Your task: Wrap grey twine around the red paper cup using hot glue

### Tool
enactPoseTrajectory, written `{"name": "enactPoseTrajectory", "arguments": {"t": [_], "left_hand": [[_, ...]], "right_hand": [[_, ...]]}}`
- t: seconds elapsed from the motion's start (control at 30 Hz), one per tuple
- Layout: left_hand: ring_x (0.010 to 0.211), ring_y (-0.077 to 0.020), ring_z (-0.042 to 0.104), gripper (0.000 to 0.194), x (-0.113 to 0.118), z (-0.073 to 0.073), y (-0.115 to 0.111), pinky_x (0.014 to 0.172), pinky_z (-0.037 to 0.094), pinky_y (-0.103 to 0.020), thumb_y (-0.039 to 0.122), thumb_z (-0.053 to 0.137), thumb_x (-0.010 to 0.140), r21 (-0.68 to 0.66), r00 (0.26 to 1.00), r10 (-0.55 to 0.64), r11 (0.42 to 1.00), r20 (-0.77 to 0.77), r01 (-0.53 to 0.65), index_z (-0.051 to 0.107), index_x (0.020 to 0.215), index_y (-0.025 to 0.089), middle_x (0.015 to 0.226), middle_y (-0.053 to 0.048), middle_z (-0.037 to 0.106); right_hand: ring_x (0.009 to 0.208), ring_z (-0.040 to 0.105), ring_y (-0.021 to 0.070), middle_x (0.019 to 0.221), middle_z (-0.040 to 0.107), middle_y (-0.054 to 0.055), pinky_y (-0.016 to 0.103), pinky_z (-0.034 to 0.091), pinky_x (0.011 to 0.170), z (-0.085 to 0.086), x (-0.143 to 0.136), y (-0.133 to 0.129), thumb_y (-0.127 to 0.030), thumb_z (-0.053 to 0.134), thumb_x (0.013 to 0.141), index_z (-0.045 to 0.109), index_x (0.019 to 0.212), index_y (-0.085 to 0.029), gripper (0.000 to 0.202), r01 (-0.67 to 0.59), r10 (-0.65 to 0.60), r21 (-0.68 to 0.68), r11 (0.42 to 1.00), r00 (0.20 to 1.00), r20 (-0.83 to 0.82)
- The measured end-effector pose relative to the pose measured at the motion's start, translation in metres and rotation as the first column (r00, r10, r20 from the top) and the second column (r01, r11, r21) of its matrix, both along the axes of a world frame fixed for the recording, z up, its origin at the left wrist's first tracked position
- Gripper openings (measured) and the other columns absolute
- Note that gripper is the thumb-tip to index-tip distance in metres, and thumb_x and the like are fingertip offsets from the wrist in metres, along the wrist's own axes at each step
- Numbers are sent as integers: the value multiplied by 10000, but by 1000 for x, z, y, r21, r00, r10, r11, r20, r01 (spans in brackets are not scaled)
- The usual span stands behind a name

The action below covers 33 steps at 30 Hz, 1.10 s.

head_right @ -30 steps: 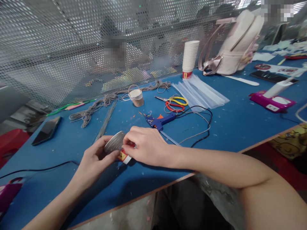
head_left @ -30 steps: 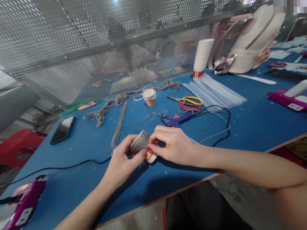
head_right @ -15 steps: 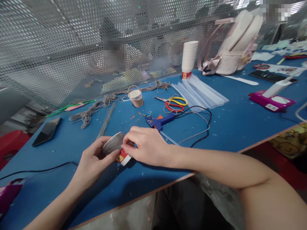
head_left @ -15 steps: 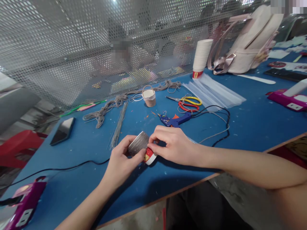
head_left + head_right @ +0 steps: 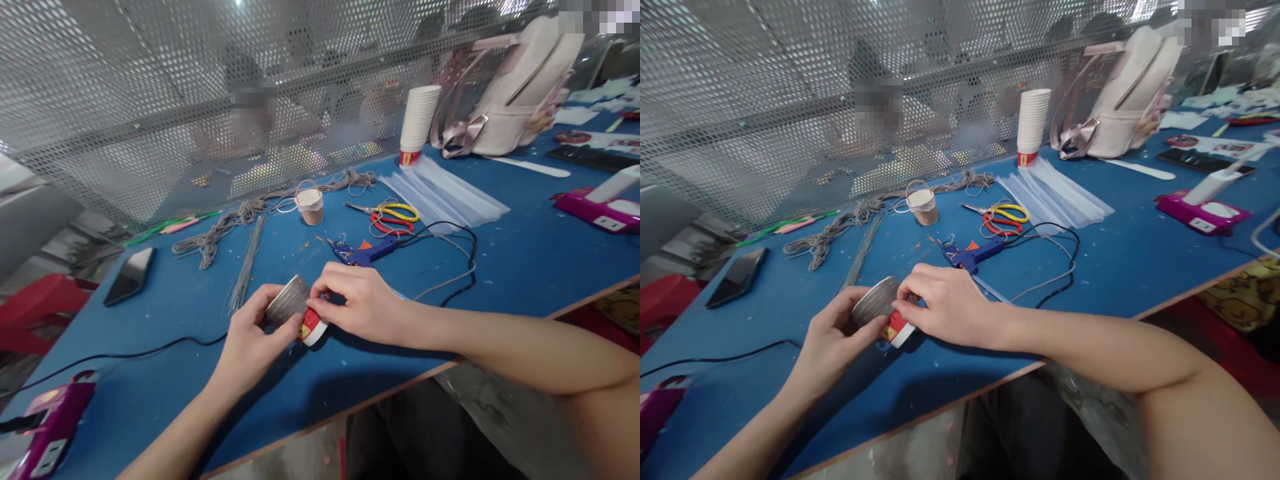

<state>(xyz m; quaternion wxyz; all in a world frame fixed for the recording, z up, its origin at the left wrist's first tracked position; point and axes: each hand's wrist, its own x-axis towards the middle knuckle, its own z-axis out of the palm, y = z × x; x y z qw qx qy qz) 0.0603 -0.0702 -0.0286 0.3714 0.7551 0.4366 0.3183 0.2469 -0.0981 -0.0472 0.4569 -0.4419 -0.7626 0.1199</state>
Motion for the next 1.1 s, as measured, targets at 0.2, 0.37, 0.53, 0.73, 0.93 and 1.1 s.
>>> {"name": "enactPoseTrajectory", "arguments": {"t": [0.2,0.37,0.53,0.73,0.93,1.1], "left_hand": [[599,-98,533,166,0,-1,1,551,440,-194,258,634,709,-2,1000,10,1000,20,-10,610,849,170,690,39,599],[588,-97,534,166,0,-1,1,542,439,-193,258,639,700,1,999,22,1000,42,-22,608,835,166,681,37,600],[596,-100,548,165,-1,0,0,541,443,-192,253,642,694,25,999,18,1000,49,-19,612,833,169,691,34,613],[599,-110,552,176,-1,-1,0,546,462,-210,254,654,685,35,997,36,999,68,-38,610,834,170,704,26,618],[596,-110,549,165,-3,-2,1,542,457,-208,249,656,682,66,996,33,997,79,-38,606,818,171,694,24,615],[595,-112,550,172,-6,-4,2,547,458,-213,252,657,685,75,996,28,997,81,-35,604,829,174,691,24,616]], "right_hand": [[673,569,105,754,627,4,223,414,641,-2,0,1,-175,613,848,627,774,-157,78,7,-7,7,1000,1000,3],[662,554,102,755,620,5,223,409,634,-2,1,1,-167,614,849,625,775,-150,76,3,-3,16,1000,1000,-5],[658,547,102,750,613,3,228,408,635,-1,1,1,-174,619,850,625,776,-152,77,3,-3,-7,1000,1000,-16],[641,530,96,740,598,-8,226,404,618,2,1,3,-194,637,840,615,748,-164,99,-22,5,-142,990,993,-122],[641,523,93,730,585,-19,234,407,638,4,-1,4,-193,646,829,609,732,-164,109,-55,11,-218,974,980,-200],[649,514,94,722,577,-24,238,405,650,6,-1,4,-212,641,829,603,721,-168,123,-84,18,-256,963,968,-250]]}}
